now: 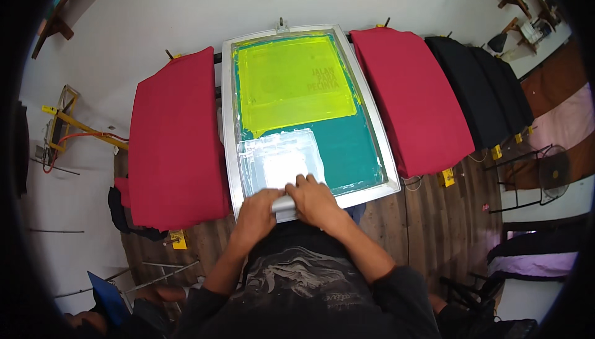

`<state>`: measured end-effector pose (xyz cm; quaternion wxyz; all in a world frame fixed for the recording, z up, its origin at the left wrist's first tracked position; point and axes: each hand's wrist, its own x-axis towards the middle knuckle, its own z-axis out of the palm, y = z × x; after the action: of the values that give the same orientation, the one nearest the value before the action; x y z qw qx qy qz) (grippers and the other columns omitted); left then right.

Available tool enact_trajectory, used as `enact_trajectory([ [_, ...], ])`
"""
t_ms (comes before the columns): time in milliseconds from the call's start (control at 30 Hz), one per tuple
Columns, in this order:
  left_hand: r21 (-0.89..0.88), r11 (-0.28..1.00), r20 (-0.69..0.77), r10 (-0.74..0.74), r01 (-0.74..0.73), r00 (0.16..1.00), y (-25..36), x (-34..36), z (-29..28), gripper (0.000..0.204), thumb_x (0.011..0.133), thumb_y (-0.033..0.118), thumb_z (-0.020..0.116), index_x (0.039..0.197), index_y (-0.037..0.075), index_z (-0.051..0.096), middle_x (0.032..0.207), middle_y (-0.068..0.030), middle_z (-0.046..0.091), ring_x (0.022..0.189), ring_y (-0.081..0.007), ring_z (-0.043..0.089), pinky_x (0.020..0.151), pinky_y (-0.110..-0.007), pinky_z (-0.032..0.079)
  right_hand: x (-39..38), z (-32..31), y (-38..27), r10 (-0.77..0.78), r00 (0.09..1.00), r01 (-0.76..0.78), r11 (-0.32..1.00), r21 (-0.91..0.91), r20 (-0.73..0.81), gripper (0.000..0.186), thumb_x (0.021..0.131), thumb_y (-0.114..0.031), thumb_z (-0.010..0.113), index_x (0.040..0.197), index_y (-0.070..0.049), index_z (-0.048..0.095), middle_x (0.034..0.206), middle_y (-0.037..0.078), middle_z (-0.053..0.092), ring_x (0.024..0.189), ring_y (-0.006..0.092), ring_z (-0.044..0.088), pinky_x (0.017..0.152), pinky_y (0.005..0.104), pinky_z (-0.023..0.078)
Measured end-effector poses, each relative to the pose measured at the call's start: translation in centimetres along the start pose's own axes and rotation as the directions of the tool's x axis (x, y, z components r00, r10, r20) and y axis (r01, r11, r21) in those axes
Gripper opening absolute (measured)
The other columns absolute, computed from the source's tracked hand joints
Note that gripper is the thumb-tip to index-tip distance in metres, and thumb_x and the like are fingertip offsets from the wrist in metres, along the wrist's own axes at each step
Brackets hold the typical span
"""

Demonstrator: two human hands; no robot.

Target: Applying white ink to a screen using a squeegee for garment printing.

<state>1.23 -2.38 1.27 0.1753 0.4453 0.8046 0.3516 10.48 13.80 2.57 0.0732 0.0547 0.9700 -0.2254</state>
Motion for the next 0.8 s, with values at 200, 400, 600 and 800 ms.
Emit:
enact_trajectory([
  [200,0.160,0.987,0.065,-0.024,0.013,0.998,-2.3,9.0,-1.7,0.034,0.073,-0.002,0.063,0.104,0.010,0.070,0.094,-0.0184,0.067,0.088,-0.0378,0.066,0.078,-0.048,0.053,7.2,-2.5,4.1,0.085,0.995,-0.085,0.996,0.001,-0.044,0.037,0.067,-0.003,0.070,0.103,-0.007,0.064,0.099,0.019,0.062,0.095,0.0398,0.061,0.078,0.0471,0.054],
  [400,0.156,0.985,0.104,-0.091,0.074,0.990,-1.8,6.0,0.4,0.041,0.072,-0.006,0.061,0.110,0.008,0.066,0.103,-0.0181,0.066,0.095,-0.0373,0.064,0.084,-0.045,0.052,4.0,-0.5,3.2,0.089,0.994,-0.091,0.995,-0.037,-0.055,0.042,0.066,-0.003,0.073,0.106,-0.008,0.060,0.104,0.018,0.058,0.097,0.0382,0.059,0.078,0.0465,0.054],
  [600,0.105,0.994,-0.012,0.031,-0.029,0.999,0.0,0.5,1.6,0.040,0.072,-0.007,0.059,0.110,0.006,0.066,0.105,-0.0163,0.066,0.097,-0.0362,0.063,0.081,-0.047,0.050,-1.0,0.1,0.4,0.087,0.996,-0.087,0.996,0.007,-0.035,0.052,0.062,0.002,0.071,0.112,-0.006,0.058,0.105,0.017,0.055,0.098,0.0388,0.055,0.084,0.0462,0.051],
  [800,0.149,0.987,0.039,-0.067,0.060,0.997,-1.9,5.2,-1.3,0.027,0.078,0.000,0.061,0.102,0.009,0.070,0.092,-0.0173,0.068,0.089,-0.0359,0.066,0.078,-0.048,0.051,5.1,-2.3,1.4,0.038,0.998,-0.036,0.998,-0.058,0.043,0.041,0.067,0.001,0.067,0.107,-0.005,0.061,0.101,0.021,0.061,0.094,0.0417,0.060,0.080,0.0488,0.052],
])
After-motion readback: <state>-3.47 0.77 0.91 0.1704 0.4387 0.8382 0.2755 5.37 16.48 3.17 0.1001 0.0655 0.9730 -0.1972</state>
